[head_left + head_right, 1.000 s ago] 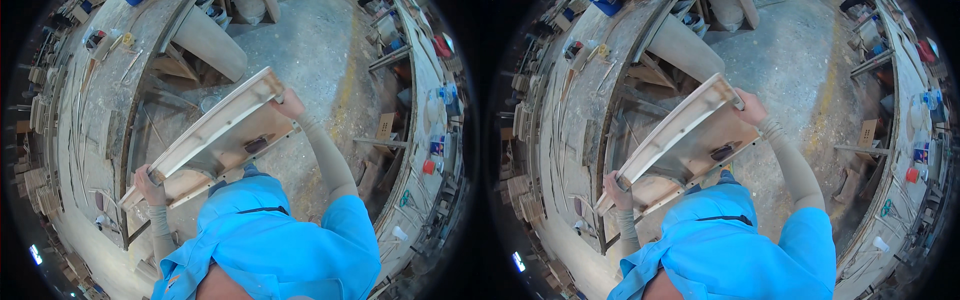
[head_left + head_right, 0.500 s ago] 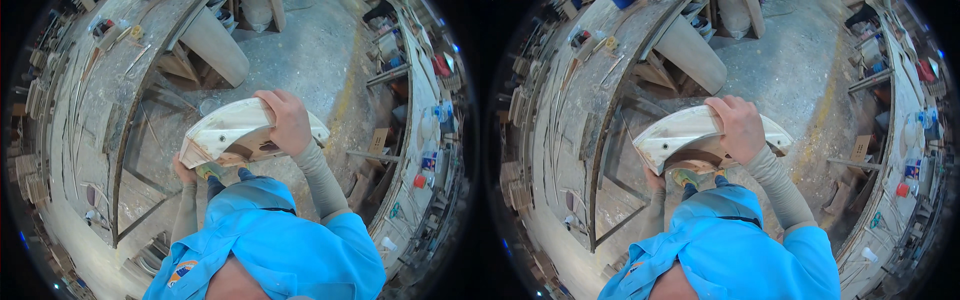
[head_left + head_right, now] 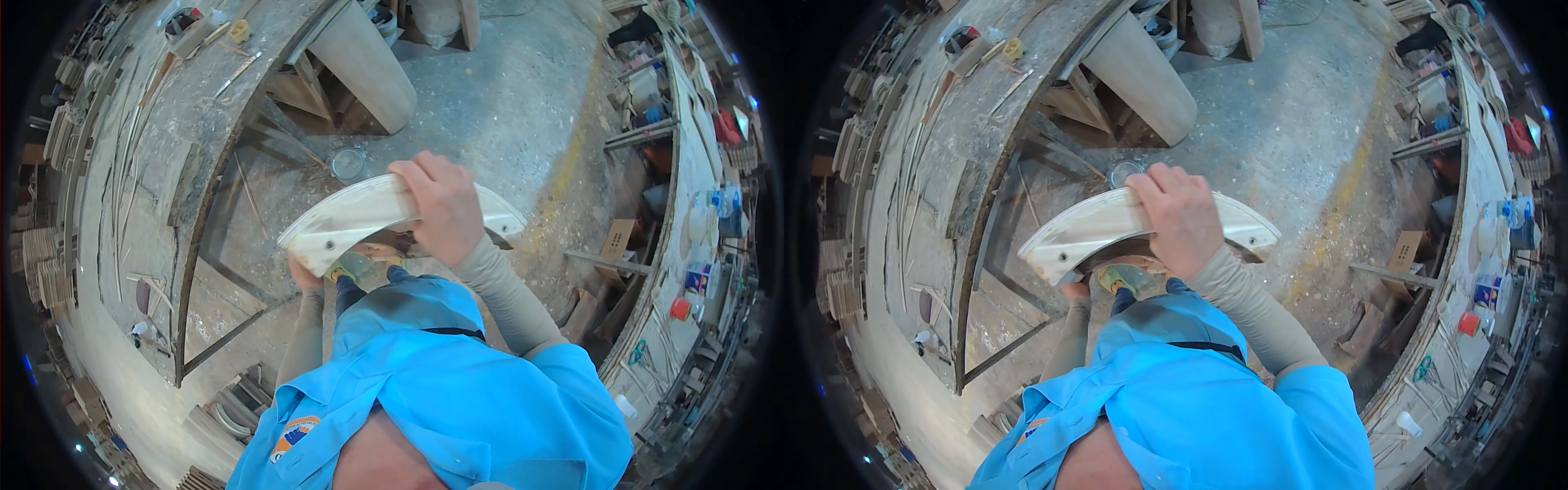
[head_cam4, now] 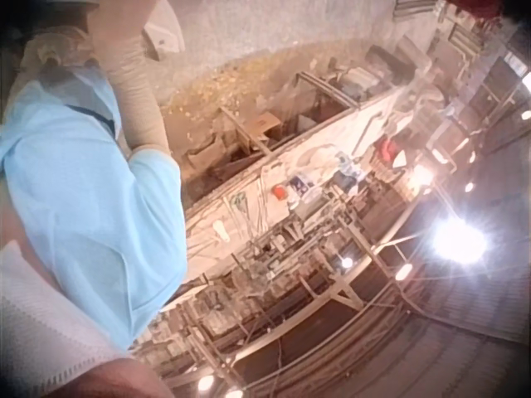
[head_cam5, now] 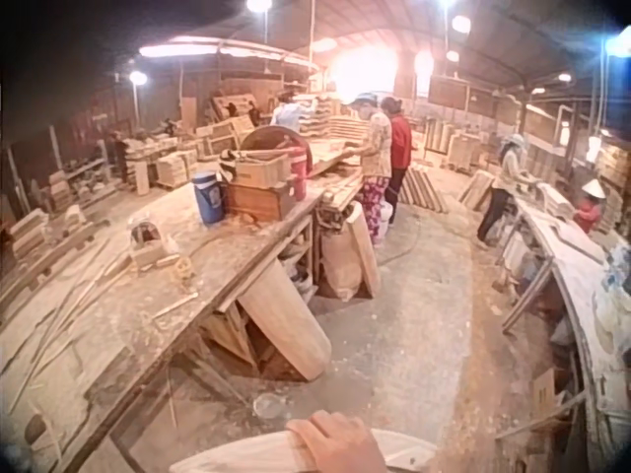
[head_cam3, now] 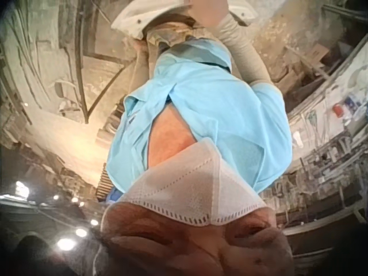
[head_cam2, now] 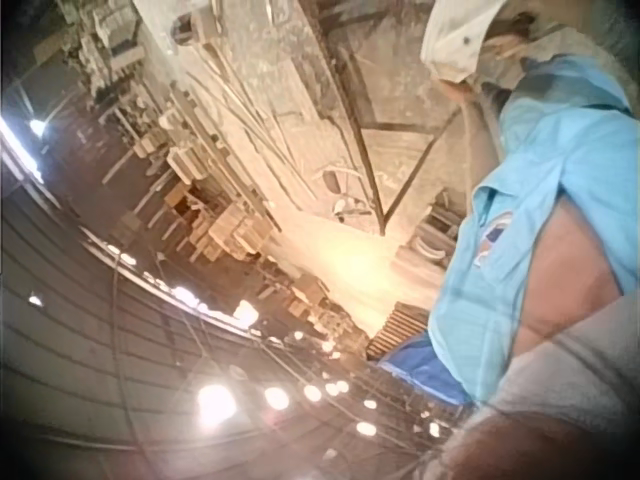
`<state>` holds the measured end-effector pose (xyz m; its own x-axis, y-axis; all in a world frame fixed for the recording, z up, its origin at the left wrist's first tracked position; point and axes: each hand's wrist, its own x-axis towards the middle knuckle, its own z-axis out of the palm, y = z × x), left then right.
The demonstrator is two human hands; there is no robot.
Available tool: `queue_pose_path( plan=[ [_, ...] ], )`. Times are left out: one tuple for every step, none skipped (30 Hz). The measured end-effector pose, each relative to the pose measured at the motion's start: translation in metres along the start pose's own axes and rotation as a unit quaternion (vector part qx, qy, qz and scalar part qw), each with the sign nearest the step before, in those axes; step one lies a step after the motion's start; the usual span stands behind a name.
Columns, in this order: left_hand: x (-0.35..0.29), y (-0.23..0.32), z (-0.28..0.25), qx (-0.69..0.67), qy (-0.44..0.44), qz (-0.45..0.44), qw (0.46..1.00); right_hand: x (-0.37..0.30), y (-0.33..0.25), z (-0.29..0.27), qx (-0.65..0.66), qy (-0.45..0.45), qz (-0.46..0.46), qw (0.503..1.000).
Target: The person assembles a wooden chair frame by applying glue to joints and inserting small wooden dowels. They use a utility knife to scrape excess glue and a hammer to tap the dowels into place. The person then lifts the assembled frame and places it on a workbench.
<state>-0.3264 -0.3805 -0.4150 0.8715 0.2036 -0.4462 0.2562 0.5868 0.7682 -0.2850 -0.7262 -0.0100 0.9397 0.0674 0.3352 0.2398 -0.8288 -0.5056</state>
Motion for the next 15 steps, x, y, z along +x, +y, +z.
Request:
queue_pose_path(
  plan=[
    [-0.003,-0.002,-0.005,0.046,-0.012,0.03,0.998,0.0,-0.003,0.002,0.004,-0.008,-0.004,1.0],
    [-0.006,-0.003,-0.01,0.179,-0.033,0.055,0.982,0.001,-0.005,0.003,0.008,-0.017,-0.009,1.0],
    [-0.009,-0.003,-0.017,0.319,-0.046,0.086,0.943,0.001,-0.007,0.005,0.009,-0.019,-0.015,1.0],
    [-0.012,-0.003,-0.023,0.439,-0.052,0.121,0.889,0.001,-0.009,0.008,0.01,-0.023,-0.021,0.999],
    [-0.006,0.01,-0.039,0.606,-0.086,0.104,0.784,0.001,-0.009,0.008,0.011,-0.026,-0.024,0.999],
    [-0.003,0.014,-0.052,0.748,-0.116,0.084,0.648,0.0,-0.008,0.01,0.007,-0.031,-0.026,0.999],
    [-0.009,0.022,-0.043,0.753,-0.146,0.103,0.633,-0.002,-0.006,0.015,0.002,-0.036,-0.029,0.999],
    [-0.017,0.04,-0.021,0.757,-0.182,0.123,0.615,-0.004,-0.002,0.02,-0.004,-0.038,-0.027,0.999],
    [-0.028,0.059,-0.008,0.761,-0.211,0.141,0.596,-0.006,0.002,0.024,-0.015,-0.038,-0.029,0.999],
    [-0.038,0.071,-0.01,0.756,-0.171,0.149,0.614,-0.007,0.005,0.027,-0.022,-0.039,-0.034,0.998],
    [-0.046,0.08,-0.015,0.748,-0.129,0.157,0.631,-0.008,0.009,0.029,-0.03,-0.041,-0.041,0.998],
    [-0.052,0.087,-0.022,0.739,-0.088,0.164,0.647,-0.009,0.013,0.03,-0.04,-0.046,-0.038,0.997],
    [-0.054,0.082,-0.056,0.73,-0.075,0.242,0.634,-0.008,0.016,0.029,-0.047,-0.052,-0.04,0.997],
    [-0.06,0.084,-0.067,0.728,-0.065,0.191,0.655,-0.01,0.021,0.029,-0.058,-0.058,-0.041,0.996],
    [-0.066,0.085,-0.076,0.722,-0.056,0.139,0.675,-0.012,0.027,0.027,-0.075,-0.057,-0.033,0.995]
  ],
)
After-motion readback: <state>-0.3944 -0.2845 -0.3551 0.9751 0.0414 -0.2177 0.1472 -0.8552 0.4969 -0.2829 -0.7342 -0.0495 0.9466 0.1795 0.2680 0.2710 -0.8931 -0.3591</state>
